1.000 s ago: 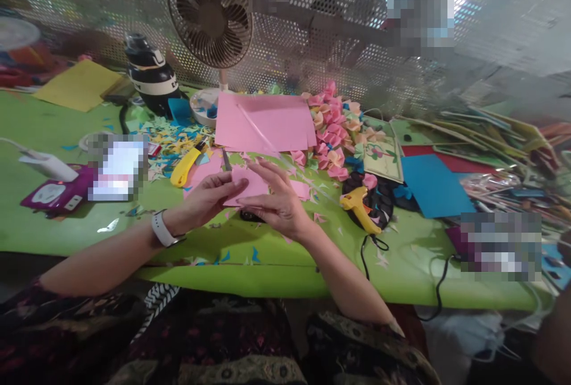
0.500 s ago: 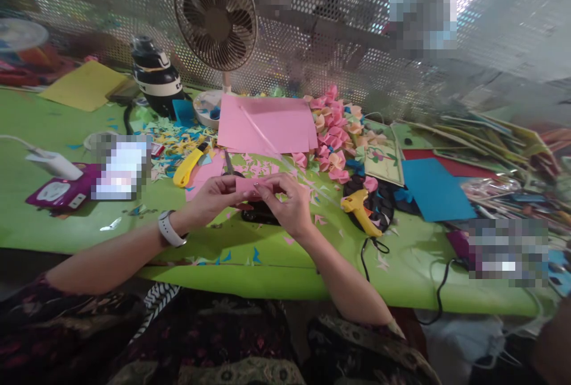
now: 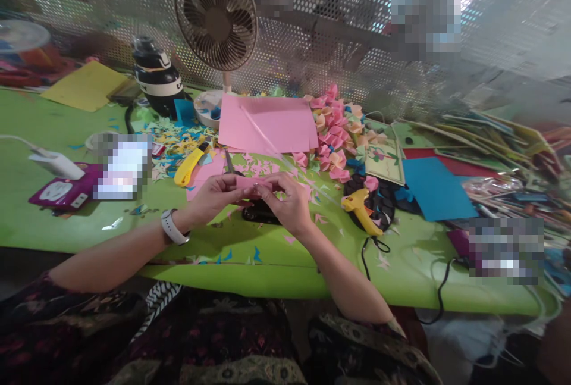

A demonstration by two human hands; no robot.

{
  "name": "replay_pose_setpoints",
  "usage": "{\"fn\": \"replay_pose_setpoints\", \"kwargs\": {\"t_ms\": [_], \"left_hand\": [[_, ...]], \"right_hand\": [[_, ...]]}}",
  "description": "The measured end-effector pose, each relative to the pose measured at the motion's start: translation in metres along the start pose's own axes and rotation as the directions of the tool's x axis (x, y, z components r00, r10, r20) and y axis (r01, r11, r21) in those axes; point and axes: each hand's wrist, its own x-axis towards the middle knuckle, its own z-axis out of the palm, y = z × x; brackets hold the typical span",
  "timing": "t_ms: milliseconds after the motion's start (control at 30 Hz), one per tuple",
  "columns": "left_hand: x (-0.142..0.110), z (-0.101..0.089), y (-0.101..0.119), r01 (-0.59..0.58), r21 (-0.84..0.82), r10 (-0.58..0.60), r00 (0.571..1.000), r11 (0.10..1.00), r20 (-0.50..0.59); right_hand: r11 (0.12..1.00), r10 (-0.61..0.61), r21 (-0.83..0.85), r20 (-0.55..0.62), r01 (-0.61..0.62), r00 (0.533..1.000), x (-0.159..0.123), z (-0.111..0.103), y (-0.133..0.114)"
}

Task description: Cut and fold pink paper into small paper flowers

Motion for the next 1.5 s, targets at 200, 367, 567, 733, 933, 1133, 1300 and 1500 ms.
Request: {"fn": "replay_pose_setpoints", "kwargs": {"t_ms": [200, 367, 567, 733, 933, 1133, 1300, 1500], "left_hand": [[0.002, -0.001, -0.001, 0.001, -0.016, -0.002, 1.000, 1.000, -0.027], [0.002, -0.001, 0.000, -0.027, -0.002, 0.027, 0.998, 1.000, -0.061], [0.002, -0.002, 0.001, -0.051, -0.011, 0.051, 0.997, 0.999, -0.059], [0.003, -0.002, 0.001, -0.095, -0.016, 0.094, 0.994, 0.995, -0.046], [0.005, -0.003, -0.003, -0.118, -0.012, 0.117, 0.992, 0.993, -0.038], [0.006, -0.007, -0.001, -0.114, -0.008, 0.114, 0.992, 0.993, -0.045], [0.007, -0.013, 0.004, -0.089, 0.035, 0.088, 0.996, 0.995, 0.025], [0.008, -0.012, 0.005, -0.141, 0.058, 0.141, 0.990, 0.988, -0.005]], "right_hand": [[0.988, 0.142, 0.066, -0.031, -0.140, 0.989, 0.000, 0.000, 0.003], [0.978, 0.203, 0.029, 0.067, -0.205, 0.977, 0.002, -0.005, 0.002], [0.974, 0.220, 0.032, 0.070, -0.222, 0.973, 0.002, -0.006, 0.000], [0.983, 0.177, -0.067, 0.149, -0.169, 0.973, 0.003, -0.005, -0.001], [0.990, 0.133, 0.008, 0.212, -0.138, 0.968, 0.004, -0.002, 0.001], [0.993, 0.120, -0.031, 0.180, -0.116, 0.976, 0.002, 0.001, 0.005], [0.989, 0.128, 0.047, 0.184, -0.139, 0.975, 0.002, 0.002, 0.007], [0.942, 0.216, 0.199, 0.261, -0.272, 0.941, 0.007, 0.002, 0.002]]}}
